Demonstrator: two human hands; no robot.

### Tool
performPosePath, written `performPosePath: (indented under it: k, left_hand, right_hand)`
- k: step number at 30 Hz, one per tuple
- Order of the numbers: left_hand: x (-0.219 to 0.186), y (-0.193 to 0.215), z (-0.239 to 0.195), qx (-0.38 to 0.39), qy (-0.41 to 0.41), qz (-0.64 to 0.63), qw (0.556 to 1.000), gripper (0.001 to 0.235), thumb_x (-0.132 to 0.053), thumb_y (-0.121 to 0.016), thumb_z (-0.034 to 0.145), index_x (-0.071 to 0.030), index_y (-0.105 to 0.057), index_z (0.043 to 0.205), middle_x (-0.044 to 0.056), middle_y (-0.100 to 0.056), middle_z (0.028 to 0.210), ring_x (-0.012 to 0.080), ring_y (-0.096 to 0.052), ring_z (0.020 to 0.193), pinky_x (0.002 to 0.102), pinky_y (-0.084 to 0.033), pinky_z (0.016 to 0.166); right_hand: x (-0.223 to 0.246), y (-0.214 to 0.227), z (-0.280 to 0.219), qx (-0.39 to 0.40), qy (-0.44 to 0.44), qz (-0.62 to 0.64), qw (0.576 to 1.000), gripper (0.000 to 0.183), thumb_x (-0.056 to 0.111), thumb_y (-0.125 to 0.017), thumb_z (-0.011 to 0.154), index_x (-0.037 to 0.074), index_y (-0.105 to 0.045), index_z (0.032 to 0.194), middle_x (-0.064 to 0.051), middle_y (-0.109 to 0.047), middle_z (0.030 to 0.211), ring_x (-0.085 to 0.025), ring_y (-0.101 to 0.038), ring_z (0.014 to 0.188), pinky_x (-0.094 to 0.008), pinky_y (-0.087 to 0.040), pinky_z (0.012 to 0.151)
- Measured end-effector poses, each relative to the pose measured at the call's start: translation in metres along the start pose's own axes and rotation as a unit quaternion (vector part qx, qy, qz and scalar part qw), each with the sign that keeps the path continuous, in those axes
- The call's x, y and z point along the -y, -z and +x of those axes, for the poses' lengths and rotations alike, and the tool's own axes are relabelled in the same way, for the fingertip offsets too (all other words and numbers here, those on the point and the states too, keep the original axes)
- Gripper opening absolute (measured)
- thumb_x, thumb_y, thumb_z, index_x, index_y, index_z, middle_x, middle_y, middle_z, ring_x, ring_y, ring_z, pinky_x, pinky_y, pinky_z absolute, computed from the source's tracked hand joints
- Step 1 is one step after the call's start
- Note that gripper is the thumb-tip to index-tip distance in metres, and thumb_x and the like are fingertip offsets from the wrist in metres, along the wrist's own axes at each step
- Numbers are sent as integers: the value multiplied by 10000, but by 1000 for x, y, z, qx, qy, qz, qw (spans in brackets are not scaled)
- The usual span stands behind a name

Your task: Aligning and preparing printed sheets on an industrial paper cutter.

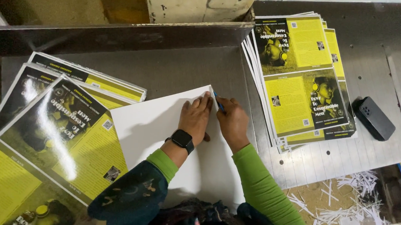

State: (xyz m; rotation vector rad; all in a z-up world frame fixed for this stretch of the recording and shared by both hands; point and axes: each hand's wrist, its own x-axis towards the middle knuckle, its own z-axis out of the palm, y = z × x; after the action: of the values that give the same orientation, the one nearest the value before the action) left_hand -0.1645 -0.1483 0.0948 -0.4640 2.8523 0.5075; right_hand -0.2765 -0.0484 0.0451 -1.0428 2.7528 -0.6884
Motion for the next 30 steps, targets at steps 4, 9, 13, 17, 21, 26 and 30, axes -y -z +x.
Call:
performPosePath:
  k: [4,9,13,17,21,26,30]
  left_hand:
    - [-1,6,-2,-2,2,2,1000,803,-102,-718,774,-39,-325,1471,94,-141,1611,261,-255,1378,549,-279,1102]
    - [1,-8,6,11,4,20,1000,937,-240,-751,776,-57,-204,1514,99,-108,1613,257,-241,1383,540,-277,1107]
    - [0,-7,3,3,3,39,999,853,-203,-694,827,-73,-211,1518,85,-104,1616,246,-245,1373,530,-281,1101]
    - [0,-7,3,9,4,31,999,825,-150,-665,835,-77,-210,1519,97,-114,1617,258,-246,1388,534,-287,1089]
    - [-2,-5,3,16,9,27,999,844,-150,-686,827,-77,-210,1520,93,-127,1614,251,-245,1392,525,-287,1095]
    - [-1,-8,7,22,7,19,1000,937,-171,-750,761,-61,-208,1517,111,-128,1612,267,-241,1398,537,-289,1093]
    - [4,-26,17,23,7,20,1000,1019,-234,-815,713,-54,-209,1512,123,-121,1611,271,-242,1401,547,-295,1098]
  right_hand:
    - [-1,5,-3,13,-5,-15,1000,347,171,-661,764,266,-716,1093,-30,-594,803,-301,-668,771,-415,-533,659]
    - [-5,8,-11,-11,27,13,999,332,106,-658,745,197,-735,1055,-49,-564,742,-333,-648,697,-410,-507,582]
    - [-6,13,-19,-17,40,10,999,351,79,-652,732,196,-737,1051,-35,-554,717,-313,-647,680,-390,-510,573]
    - [-9,19,-30,-9,40,12,999,342,81,-656,726,168,-740,1046,-81,-559,710,-351,-632,663,-431,-496,559]
    - [-9,27,-41,2,26,17,1000,341,70,-644,731,162,-739,1045,-58,-555,708,-315,-633,655,-397,-490,559]
    - [-11,34,-55,19,7,26,999,334,76,-644,729,153,-741,1039,-68,-561,705,-316,-629,649,-402,-484,559]
    - [-10,42,-66,37,-12,16,999,331,79,-641,740,151,-736,1049,-81,-568,717,-330,-631,663,-417,-499,580]
